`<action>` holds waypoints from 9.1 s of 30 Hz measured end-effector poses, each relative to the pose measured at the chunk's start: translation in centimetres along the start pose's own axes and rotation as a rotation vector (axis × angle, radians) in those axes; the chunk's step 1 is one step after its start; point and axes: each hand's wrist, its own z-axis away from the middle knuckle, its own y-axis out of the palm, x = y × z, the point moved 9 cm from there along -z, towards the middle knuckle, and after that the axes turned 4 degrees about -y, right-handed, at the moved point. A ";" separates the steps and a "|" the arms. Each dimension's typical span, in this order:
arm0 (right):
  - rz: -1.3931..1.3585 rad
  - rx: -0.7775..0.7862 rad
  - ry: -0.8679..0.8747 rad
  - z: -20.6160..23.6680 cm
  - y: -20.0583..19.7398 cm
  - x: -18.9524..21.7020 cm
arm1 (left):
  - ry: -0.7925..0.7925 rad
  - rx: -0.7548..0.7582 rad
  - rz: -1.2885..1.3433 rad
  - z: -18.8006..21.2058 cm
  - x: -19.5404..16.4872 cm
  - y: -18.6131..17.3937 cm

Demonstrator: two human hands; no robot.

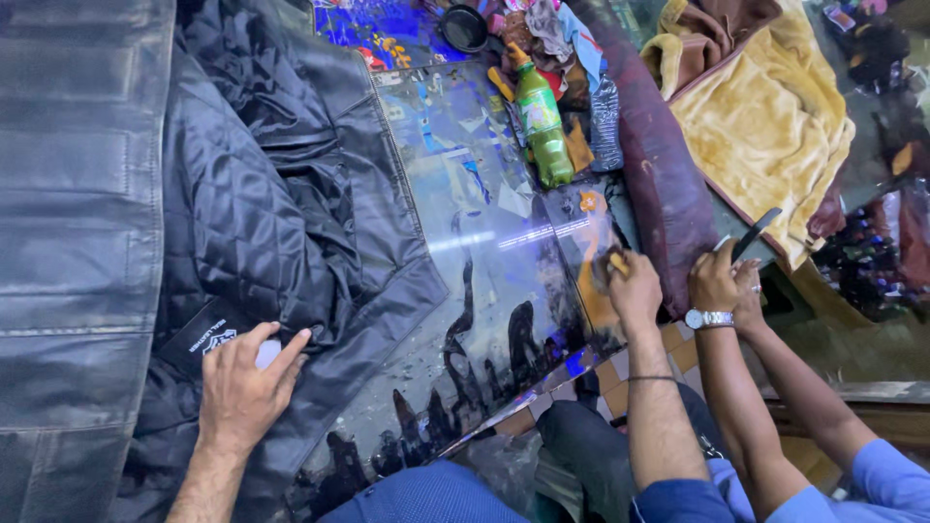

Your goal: The person wipes a black leather jacket with a small sponge, working on the sleeves, cuffs, and body. The person turns the jacket over to wipe the interior lining and then returns to the exterior, continuing to wipe different areas.

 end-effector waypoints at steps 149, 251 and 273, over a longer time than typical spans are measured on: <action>-0.702 0.329 -1.343 27.5 -3.5 43.2 | 0.058 0.047 -0.283 30.8 1.8 -5.7; -0.293 0.271 -0.627 55.9 -8.1 60.2 | -1.306 0.186 1.656 43.5 16.1 -14.4; -0.332 0.093 -0.775 51.6 -5.5 56.4 | -0.161 0.051 0.693 31.7 10.3 -22.6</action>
